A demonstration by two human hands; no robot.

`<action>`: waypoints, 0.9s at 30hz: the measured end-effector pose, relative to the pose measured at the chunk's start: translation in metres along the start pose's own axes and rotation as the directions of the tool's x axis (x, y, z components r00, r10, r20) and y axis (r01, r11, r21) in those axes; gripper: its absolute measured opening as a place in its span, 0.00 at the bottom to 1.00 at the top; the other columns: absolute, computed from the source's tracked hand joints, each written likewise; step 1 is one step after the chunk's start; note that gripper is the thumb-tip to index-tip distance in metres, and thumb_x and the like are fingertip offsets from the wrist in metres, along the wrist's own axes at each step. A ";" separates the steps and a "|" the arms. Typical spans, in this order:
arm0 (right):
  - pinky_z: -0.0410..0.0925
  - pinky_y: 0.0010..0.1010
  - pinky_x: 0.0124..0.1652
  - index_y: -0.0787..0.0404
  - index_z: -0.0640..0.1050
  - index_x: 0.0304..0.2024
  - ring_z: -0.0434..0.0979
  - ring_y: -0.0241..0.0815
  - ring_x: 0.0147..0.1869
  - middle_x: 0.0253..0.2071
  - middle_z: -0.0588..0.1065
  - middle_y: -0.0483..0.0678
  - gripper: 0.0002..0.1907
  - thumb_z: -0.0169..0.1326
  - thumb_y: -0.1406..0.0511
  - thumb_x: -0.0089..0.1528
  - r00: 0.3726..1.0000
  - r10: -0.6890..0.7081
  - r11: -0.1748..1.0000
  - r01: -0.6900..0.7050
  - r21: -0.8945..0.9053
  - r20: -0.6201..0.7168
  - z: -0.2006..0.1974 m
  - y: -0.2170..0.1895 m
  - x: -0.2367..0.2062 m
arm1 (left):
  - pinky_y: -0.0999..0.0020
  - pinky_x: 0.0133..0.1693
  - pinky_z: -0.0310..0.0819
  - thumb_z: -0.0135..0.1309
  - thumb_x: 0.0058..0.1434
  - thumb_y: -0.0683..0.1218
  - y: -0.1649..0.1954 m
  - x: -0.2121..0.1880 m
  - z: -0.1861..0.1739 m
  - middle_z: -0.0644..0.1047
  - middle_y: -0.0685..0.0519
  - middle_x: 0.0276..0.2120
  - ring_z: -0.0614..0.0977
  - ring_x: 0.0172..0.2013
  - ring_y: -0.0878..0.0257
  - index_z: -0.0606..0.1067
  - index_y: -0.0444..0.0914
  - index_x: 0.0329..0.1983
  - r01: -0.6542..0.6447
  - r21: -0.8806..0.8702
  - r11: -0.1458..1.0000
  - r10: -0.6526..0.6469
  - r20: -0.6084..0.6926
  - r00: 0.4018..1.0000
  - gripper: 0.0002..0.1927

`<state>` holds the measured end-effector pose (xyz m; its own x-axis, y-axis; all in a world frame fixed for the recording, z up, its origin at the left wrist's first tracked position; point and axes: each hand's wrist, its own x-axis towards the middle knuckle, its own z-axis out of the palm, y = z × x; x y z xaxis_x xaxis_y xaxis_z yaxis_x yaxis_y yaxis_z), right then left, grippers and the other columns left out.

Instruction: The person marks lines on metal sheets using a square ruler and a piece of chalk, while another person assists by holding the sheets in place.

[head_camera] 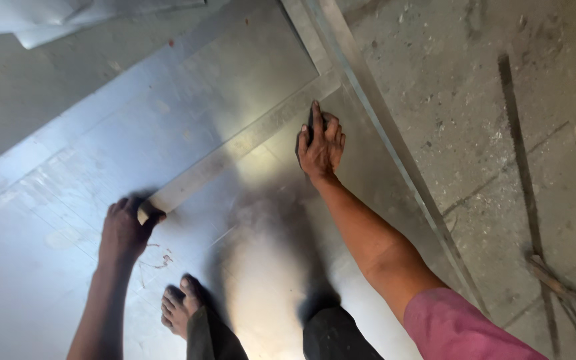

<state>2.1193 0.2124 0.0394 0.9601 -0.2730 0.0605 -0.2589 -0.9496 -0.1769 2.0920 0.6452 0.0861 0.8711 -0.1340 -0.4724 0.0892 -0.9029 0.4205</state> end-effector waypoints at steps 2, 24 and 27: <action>0.60 0.45 0.58 0.52 0.58 0.77 0.65 0.50 0.64 0.62 0.63 0.50 0.32 0.46 0.56 0.71 1.000 0.011 1.000 -0.011 0.013 0.001 -0.001 0.000 0.000 | 0.52 0.55 0.72 0.67 0.55 0.55 0.005 0.003 -0.003 0.79 0.44 0.51 0.77 0.54 0.45 0.79 0.37 0.52 0.013 0.005 1.000 -0.013 0.022 1.000 0.26; 0.60 0.47 0.61 0.57 0.59 0.79 0.68 0.50 0.61 0.63 0.62 0.52 0.30 0.38 0.53 0.78 0.988 -0.137 0.990 0.140 0.033 -0.072 0.030 0.013 -0.005 | 0.54 0.53 0.72 0.74 0.43 0.47 0.003 0.021 0.003 0.79 0.49 0.47 0.76 0.53 0.48 0.81 0.40 0.42 0.162 -0.072 0.984 -0.162 0.016 0.987 0.22; 0.60 0.47 0.61 0.57 0.59 0.79 0.67 0.50 0.63 0.63 0.62 0.52 0.30 0.38 0.52 0.78 0.985 -0.147 0.988 0.150 0.027 -0.087 0.031 0.010 -0.008 | 0.53 0.53 0.73 0.73 0.44 0.47 0.006 0.017 -0.007 0.79 0.48 0.47 0.76 0.53 0.46 0.81 0.40 0.42 0.147 -0.055 0.988 -0.147 -0.003 0.989 0.21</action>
<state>2.1123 0.2097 0.0068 0.9748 -0.1429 0.1713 -0.1093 -0.9753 -0.1918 2.1110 0.6400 0.0856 0.8497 0.0016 -0.5272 0.2429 -0.8887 0.3888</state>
